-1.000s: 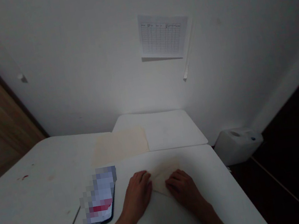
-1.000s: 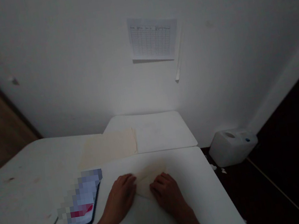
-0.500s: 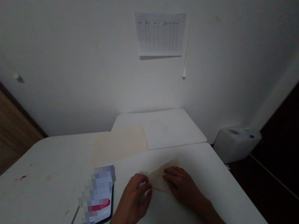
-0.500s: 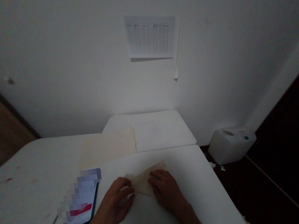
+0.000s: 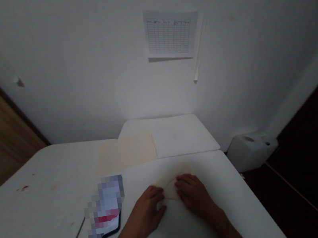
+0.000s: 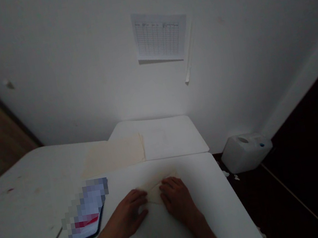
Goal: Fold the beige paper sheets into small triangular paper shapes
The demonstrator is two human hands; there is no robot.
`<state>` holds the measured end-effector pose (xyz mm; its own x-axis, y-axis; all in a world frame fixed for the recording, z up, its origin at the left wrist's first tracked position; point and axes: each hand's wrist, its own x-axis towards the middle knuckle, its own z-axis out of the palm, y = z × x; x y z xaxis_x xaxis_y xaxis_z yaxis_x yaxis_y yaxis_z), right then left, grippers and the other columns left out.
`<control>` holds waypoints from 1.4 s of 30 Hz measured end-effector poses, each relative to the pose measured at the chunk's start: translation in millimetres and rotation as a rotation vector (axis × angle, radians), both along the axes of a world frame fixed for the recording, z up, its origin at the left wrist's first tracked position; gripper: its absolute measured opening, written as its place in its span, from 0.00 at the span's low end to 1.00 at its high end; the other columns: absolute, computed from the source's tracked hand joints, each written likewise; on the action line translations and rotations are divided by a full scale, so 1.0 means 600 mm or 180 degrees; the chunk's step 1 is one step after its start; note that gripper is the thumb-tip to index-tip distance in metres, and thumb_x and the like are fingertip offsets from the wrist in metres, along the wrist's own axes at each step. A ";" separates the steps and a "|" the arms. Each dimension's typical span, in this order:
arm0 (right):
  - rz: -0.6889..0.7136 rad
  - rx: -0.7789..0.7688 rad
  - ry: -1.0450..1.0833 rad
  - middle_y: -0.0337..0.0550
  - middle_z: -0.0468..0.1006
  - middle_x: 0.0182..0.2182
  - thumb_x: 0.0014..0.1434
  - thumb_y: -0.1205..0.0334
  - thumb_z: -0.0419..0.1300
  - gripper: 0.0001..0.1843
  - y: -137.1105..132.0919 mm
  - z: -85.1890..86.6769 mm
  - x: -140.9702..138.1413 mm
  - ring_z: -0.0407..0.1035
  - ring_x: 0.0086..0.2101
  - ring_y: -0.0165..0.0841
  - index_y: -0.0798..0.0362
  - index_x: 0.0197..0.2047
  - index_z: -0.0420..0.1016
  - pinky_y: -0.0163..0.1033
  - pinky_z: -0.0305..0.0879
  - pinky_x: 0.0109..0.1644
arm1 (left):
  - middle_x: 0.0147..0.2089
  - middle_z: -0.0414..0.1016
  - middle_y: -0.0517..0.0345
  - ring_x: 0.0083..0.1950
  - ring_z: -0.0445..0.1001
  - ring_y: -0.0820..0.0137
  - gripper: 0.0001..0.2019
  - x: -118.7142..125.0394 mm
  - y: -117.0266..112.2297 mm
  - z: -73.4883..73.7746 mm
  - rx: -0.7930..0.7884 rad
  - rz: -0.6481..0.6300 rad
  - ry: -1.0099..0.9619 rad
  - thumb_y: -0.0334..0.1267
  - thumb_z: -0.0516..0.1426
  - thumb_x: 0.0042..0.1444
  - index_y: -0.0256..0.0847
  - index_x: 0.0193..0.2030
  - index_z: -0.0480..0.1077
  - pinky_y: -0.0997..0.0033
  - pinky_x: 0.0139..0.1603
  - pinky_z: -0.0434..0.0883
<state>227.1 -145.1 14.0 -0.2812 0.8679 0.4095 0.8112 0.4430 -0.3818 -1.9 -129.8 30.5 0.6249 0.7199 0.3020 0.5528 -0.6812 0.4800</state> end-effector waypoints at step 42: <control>0.0341 0.0011 0.0011 0.42 0.77 0.40 0.61 0.65 0.59 0.06 -0.010 0.005 -0.028 0.66 0.45 0.36 0.50 0.33 0.77 0.41 0.64 0.52 | 0.37 0.73 0.55 0.41 0.72 0.67 0.08 0.019 0.015 -0.032 0.0123 0.0392 -0.0275 0.31 0.52 0.61 0.41 0.34 0.72 0.67 0.43 0.71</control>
<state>210.5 -151.3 17.0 -0.3709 0.8314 0.4137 0.7577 0.5285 -0.3828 9.3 -120.5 11.2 0.5031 0.7764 0.3797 0.5911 -0.6296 0.5041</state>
